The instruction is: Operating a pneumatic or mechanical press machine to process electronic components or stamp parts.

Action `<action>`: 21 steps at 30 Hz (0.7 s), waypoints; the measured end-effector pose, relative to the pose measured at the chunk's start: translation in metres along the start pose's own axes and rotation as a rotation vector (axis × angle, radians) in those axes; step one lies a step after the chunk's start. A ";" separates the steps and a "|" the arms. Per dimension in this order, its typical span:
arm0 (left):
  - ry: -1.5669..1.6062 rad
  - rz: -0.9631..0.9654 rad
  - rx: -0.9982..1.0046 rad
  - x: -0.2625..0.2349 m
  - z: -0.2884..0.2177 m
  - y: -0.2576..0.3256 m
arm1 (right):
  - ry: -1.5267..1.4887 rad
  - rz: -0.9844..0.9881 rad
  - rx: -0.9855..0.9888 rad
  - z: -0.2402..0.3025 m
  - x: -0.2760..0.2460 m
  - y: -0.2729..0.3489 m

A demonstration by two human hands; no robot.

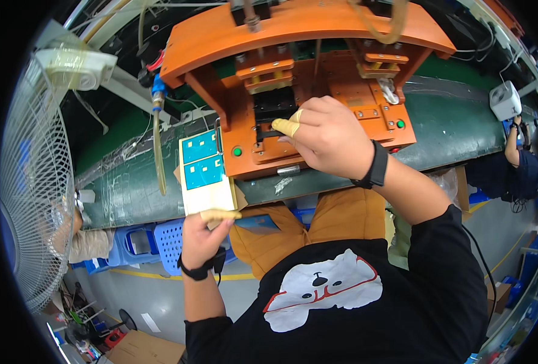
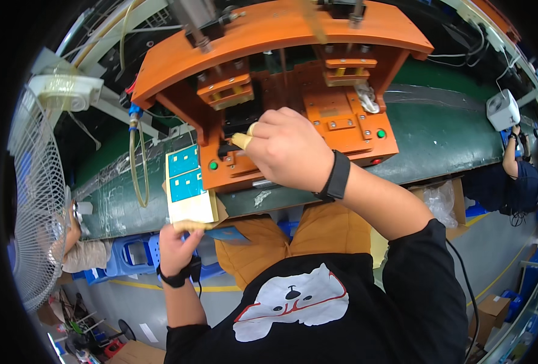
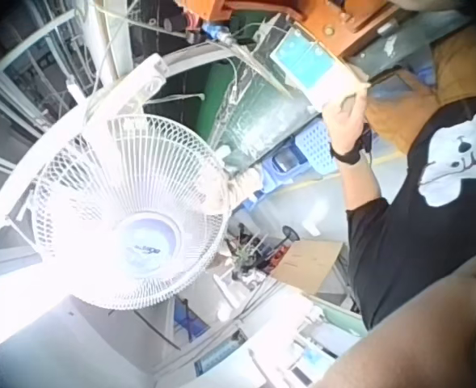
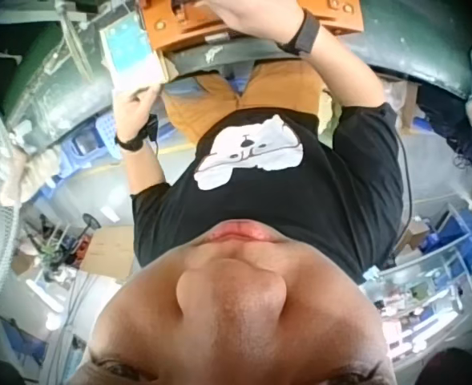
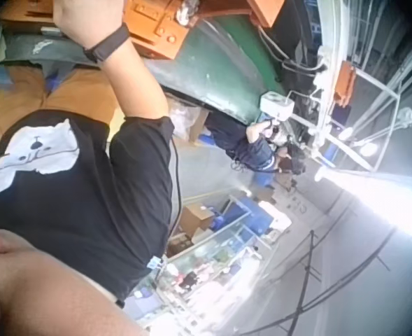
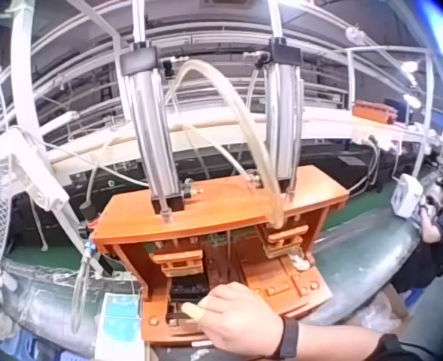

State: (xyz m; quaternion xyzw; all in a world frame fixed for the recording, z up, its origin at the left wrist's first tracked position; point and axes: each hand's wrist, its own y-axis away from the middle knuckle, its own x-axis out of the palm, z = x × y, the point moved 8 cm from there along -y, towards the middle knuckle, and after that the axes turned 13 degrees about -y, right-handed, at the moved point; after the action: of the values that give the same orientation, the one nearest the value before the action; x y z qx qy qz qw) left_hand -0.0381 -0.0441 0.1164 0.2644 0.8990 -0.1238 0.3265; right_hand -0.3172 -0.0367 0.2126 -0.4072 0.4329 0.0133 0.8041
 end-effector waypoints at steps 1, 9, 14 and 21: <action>-0.073 0.004 0.017 0.004 -0.007 -0.019 | -0.106 -0.072 0.010 0.000 -0.021 0.001; -0.339 -0.227 0.308 0.015 -0.065 -0.164 | -1.051 -0.721 0.647 -0.063 -0.191 0.202; -0.420 -0.134 0.241 0.023 -0.050 -0.226 | -1.509 -1.142 0.519 -0.146 -0.207 0.374; 0.187 -0.118 0.063 0.025 0.007 -0.280 | -1.573 -1.427 0.688 -0.338 -0.152 0.482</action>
State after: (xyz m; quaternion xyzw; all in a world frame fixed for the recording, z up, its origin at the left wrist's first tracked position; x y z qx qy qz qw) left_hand -0.2062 -0.2698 0.1088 0.2313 0.9353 -0.1458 0.2247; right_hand -0.8241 0.1108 -0.0890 -0.1962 -0.5491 -0.3181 0.7475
